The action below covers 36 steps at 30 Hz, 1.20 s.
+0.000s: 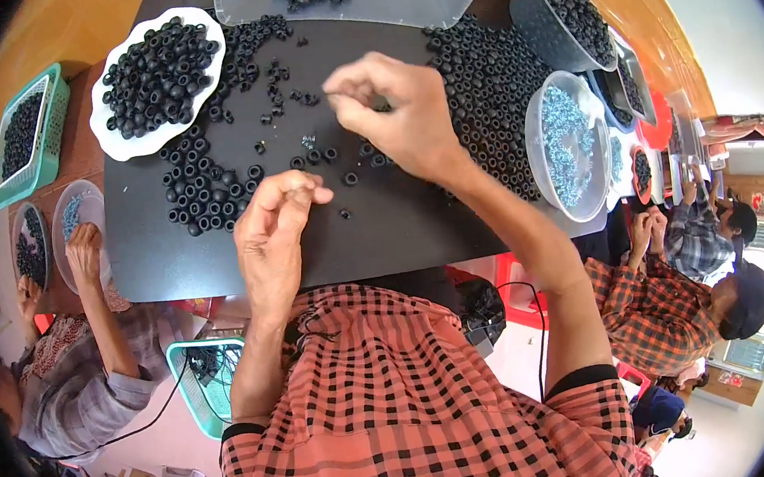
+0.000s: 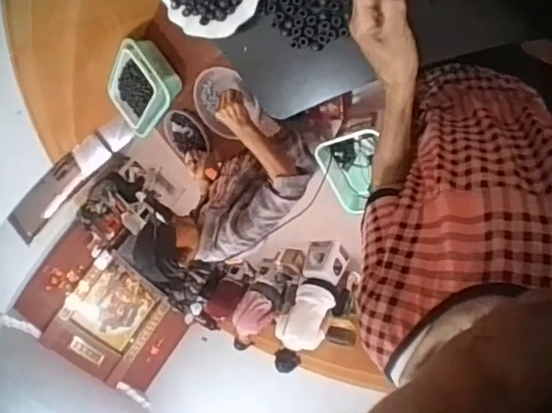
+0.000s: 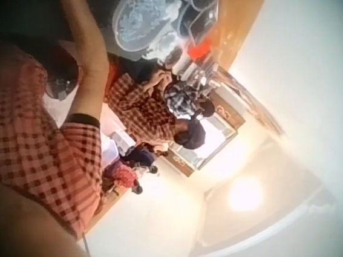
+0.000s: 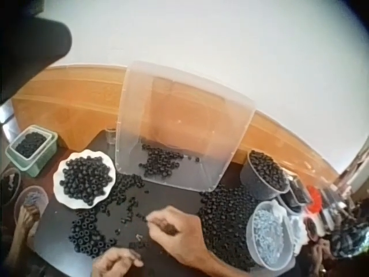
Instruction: The person assembles small components by picking up pins and inserting them into rubber pieces by hand.
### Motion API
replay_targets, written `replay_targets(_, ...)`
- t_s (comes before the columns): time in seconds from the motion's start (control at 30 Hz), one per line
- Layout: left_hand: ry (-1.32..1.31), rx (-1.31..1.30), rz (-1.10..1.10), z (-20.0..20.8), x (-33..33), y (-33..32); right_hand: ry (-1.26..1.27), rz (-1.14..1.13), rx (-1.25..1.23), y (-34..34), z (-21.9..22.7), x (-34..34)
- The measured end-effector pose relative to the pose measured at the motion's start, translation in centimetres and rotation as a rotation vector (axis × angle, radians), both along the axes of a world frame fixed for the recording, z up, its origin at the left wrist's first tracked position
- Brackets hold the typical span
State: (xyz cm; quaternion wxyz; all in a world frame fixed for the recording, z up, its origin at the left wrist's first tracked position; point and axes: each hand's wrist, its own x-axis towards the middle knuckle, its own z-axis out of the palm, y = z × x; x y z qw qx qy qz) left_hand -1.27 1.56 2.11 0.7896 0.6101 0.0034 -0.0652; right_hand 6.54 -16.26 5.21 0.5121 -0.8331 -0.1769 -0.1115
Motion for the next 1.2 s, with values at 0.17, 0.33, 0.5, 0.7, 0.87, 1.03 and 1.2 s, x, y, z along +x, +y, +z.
replay_targets(0.17,-0.618,0.74,0.05,1.3,2.4,-0.1,-0.227,-0.074,0.028,-0.7,-1.8,-3.9)
replay_targets(0.33,-0.701,1.075,-0.071,0.8,3.9,-1.5,-0.308,-0.082,0.064,-0.5,-2.8,-4.6)
replay_targets(0.5,-0.773,1.161,-0.172,0.2,5.0,-1.7,-0.278,-0.055,0.134,-1.1,-2.9,-4.5)
replay_targets(0.7,-0.581,0.765,-0.083,1.5,5.2,-1.7,-0.236,-0.042,0.196,-1.7,-2.8,-4.4)
replay_targets(0.87,-0.424,0.692,-0.029,1.0,6.2,-1.0,-0.234,-0.011,0.232,-1.3,-2.8,-4.3)
replay_targets(1.03,-0.442,0.663,0.163,2.4,7.0,0.4,-0.199,-0.003,0.196,-1.3,-2.9,-4.5)
replay_targets(1.2,-0.485,0.563,0.303,3.0,6.8,1.9,-0.256,0.006,0.139,-1.2,-3.2,-4.4)
